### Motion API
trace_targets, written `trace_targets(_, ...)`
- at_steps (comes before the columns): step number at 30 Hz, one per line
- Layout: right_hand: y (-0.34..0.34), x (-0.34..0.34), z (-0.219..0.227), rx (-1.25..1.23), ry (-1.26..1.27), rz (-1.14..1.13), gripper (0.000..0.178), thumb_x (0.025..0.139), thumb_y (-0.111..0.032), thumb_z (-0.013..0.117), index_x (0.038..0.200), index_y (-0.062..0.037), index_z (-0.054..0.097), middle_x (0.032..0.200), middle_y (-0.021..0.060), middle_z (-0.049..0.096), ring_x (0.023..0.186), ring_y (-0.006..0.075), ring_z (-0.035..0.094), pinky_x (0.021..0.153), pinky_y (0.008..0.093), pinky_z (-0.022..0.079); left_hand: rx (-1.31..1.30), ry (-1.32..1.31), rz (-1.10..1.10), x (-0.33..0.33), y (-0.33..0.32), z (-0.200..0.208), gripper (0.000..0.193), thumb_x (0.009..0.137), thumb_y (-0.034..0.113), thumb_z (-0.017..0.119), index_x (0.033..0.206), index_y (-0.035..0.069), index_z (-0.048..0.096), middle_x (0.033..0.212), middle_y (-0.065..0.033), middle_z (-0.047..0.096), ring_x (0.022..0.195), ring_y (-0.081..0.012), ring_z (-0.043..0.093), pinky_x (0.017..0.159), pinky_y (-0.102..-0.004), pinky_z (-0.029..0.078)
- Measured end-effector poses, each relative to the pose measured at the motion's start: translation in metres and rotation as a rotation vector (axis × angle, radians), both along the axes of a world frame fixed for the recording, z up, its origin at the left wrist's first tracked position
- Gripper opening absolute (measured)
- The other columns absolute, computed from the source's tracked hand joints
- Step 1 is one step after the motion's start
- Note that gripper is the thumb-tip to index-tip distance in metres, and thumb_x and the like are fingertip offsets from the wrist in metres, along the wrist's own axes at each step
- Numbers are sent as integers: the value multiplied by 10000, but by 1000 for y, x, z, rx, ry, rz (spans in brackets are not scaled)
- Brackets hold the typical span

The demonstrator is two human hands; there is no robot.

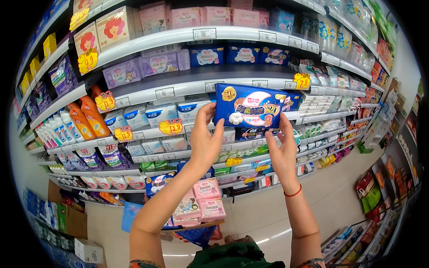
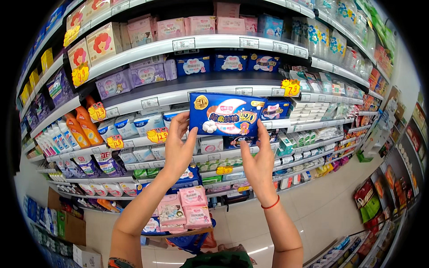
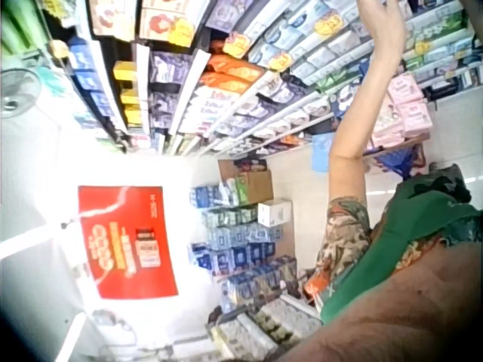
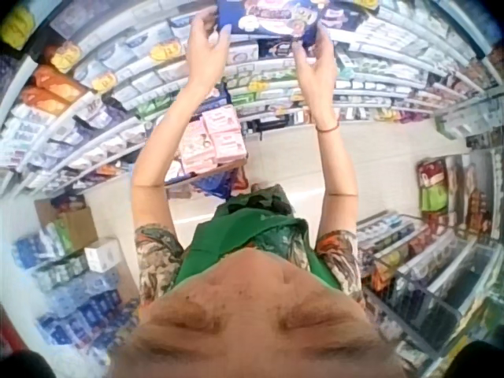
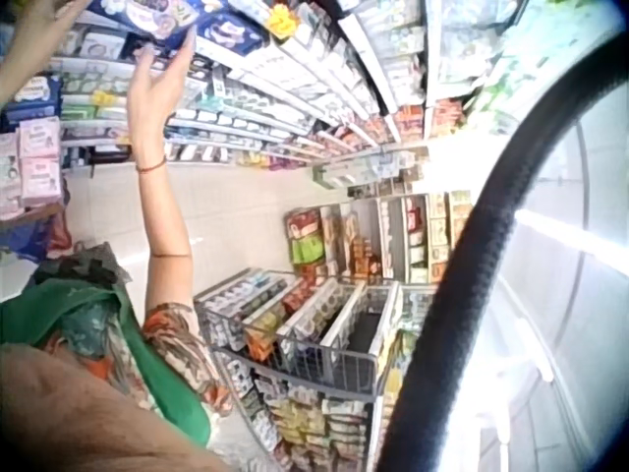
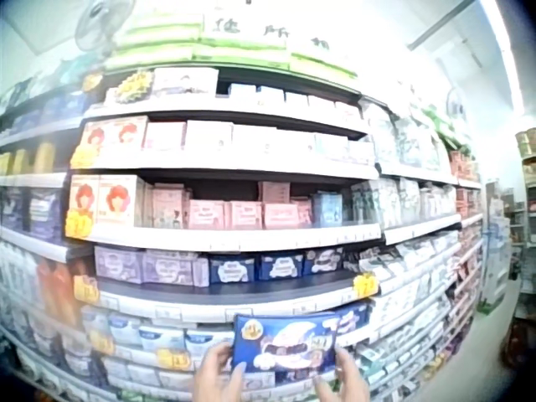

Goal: The person repeatedly picks up packages of tissues and facial tissues from a cardboard box on the floor and places them onto the appropriate shelves. The person handles both blue and pink packages, arranging them in neat rows on the shelves.

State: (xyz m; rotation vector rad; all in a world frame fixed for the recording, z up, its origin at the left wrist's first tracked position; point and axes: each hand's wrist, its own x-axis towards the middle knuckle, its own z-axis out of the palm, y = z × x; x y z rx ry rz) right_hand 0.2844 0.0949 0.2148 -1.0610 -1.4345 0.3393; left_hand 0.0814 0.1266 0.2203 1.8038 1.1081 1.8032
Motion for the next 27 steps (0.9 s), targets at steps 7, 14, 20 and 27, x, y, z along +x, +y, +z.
trace_targets(7, 33, 14, 17, -14, 6, -36, 639, 889, -115, 670, 1453, 29, 406, 1331, 235, 579, 1191, 303, 590, 1002, 353, 450, -23, 2, -31, 13, 39, 27, 382, 939, 19, 598, 1300, -7, 476, 1272, -174, 588, 1200, -261, 586, 1032, -373, 452)
trace_targets(14, 111, 70, 32, 142, -88, -29, 606, 888, -116, 668, 1434, 7, 434, 1323, 266, 581, 1207, 375, 590, 991, 404, 466, -3, -21, -99, 55, 107, 53, 370, 925, 27, 637, 1269, -6, 506, 1233, -160, 609, 1160, -239, 609, 954, -339, 504)
trace_targets(20, 171, 124, 52, 169, -196, -79, 502, 878, -153, 681, 1332, 19, 554, 1200, 258, 654, 1057, 374, 663, 877, 388, 521, -58, 3, -83, 100, 155, 78, 362, 923, 33, 655, 1256, -20, 523, 1209, -141, 609, 1108, -196, 608, 946, -313, 501)
trace_targets(27, 222, 157, 74, 176, -193, -60, 423, 881, -166, 670, 1266, -3, 607, 1216, 230, 651, 1101, 365, 642, 933, 400, 500, -49, -70, -115, 134, 199, 92, 391, 927, 65, 677, 1274, -29, 524, 1212, -128, 619, 1067, -157, 619, 918, -271, 495)
